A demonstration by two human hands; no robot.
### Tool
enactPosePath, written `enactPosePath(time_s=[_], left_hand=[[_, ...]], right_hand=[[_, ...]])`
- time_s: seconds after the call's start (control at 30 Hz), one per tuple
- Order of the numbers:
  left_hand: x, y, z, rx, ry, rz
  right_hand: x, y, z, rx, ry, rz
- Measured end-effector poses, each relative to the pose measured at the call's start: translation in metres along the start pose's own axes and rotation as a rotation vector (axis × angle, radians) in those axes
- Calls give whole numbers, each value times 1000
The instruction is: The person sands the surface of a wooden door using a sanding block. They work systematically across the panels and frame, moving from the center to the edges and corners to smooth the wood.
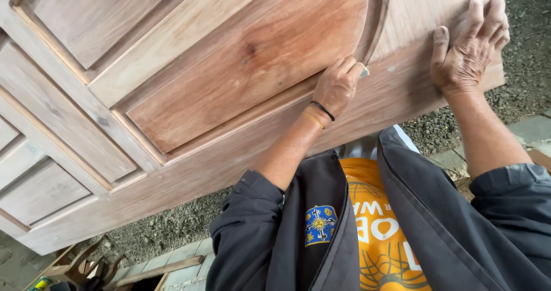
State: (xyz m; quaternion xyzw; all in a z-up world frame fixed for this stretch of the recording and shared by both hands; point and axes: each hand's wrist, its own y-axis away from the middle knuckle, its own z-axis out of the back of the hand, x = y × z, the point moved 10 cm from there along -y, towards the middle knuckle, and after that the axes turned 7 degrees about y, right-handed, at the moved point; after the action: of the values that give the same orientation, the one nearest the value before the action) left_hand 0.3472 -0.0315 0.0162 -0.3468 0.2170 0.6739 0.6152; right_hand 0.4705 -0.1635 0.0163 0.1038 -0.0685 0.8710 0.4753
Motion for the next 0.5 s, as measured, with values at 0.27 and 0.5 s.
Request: enactPosePath(time_s=[0.27, 0.5], left_hand=[[-14, 8, 5, 36, -97, -91], [12, 42, 20, 22, -78, -56]], right_hand=[[-1, 0, 1, -16, -10, 5], [4, 0, 3, -33, -12, 37]])
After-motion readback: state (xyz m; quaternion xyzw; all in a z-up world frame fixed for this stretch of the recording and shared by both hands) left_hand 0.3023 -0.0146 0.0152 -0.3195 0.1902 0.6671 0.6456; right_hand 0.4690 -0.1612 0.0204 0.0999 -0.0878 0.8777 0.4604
